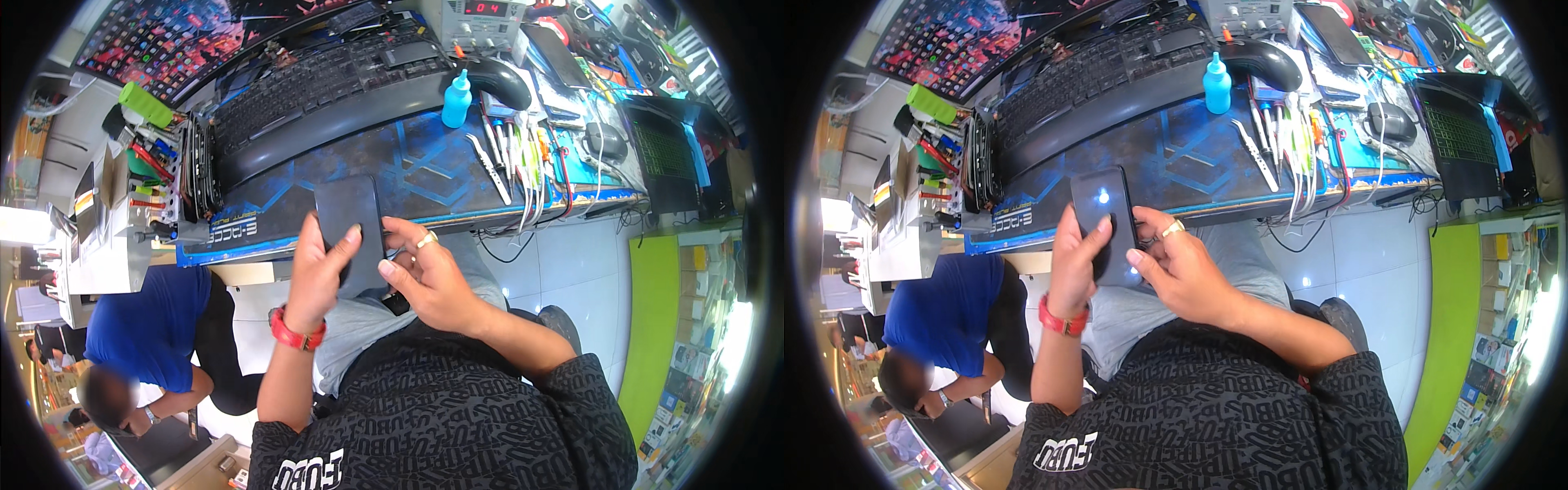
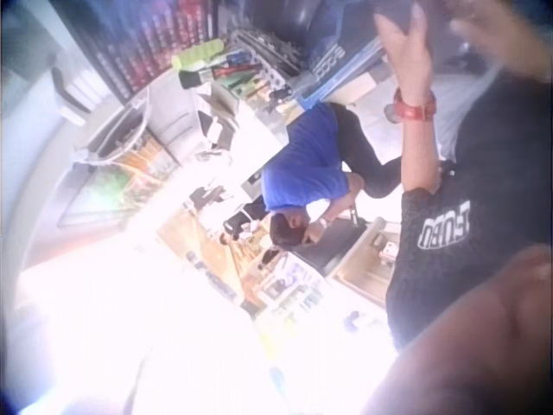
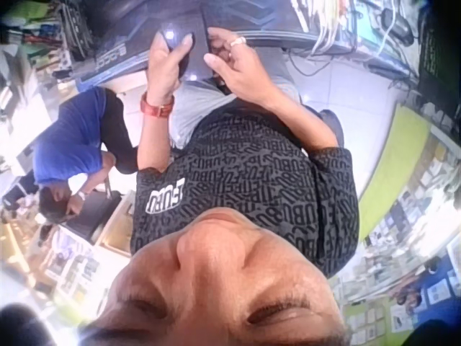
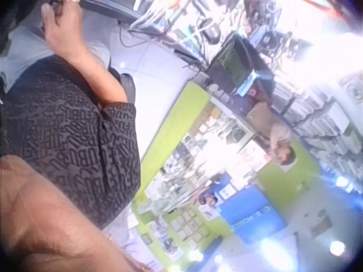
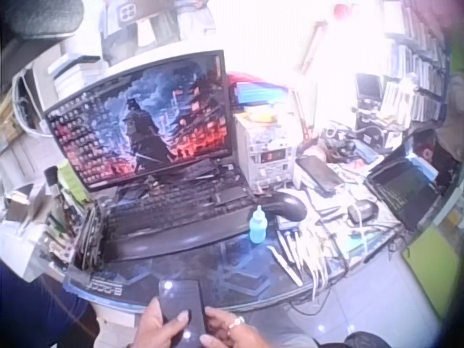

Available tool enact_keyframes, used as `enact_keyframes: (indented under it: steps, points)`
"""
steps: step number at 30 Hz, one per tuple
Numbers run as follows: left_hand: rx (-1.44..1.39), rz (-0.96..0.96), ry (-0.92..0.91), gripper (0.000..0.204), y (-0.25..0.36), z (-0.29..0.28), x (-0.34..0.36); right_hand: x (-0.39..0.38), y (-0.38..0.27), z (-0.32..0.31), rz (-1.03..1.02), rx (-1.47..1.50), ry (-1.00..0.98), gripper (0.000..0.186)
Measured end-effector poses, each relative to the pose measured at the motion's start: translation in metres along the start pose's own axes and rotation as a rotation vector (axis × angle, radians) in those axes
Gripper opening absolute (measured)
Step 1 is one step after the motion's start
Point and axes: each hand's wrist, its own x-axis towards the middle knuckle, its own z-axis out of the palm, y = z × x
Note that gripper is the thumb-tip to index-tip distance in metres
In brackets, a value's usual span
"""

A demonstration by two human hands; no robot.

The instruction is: The person uses a precision screwdriver to remove screws from the back of a smartphone, then flips it over and uses a metal tool to pry open the screen assembly. The person continues to work on the device, manipulating the screen and internal components.

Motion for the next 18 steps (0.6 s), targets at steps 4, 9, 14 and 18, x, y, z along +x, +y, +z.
enact_keyframes:
  steps: [4,9,14,18]
  points:
    - [-0.085,0.088,0.148,0.033,-0.022,0.007,-0.044,-0.02,-0.004,0.008,-0.018,-0.062,-0.044,0.046]
    - [-0.559,-0.012,0.077,0.065,-0.04,-0.002,-0.083,-0.041,0.001,0.013,0.032,-0.056,-0.157,0.043]
    - [-0.582,-0.046,0.066,0.072,-0.045,-0.001,-0.104,-0.053,0.01,0.015,0.115,0.092,-0.222,0.043]
    - [-0.599,-0.04,0.086,0.072,-0.051,-0.007,-0.116,-0.057,0.005,0.022,0.147,0.118,-0.261,0.046]
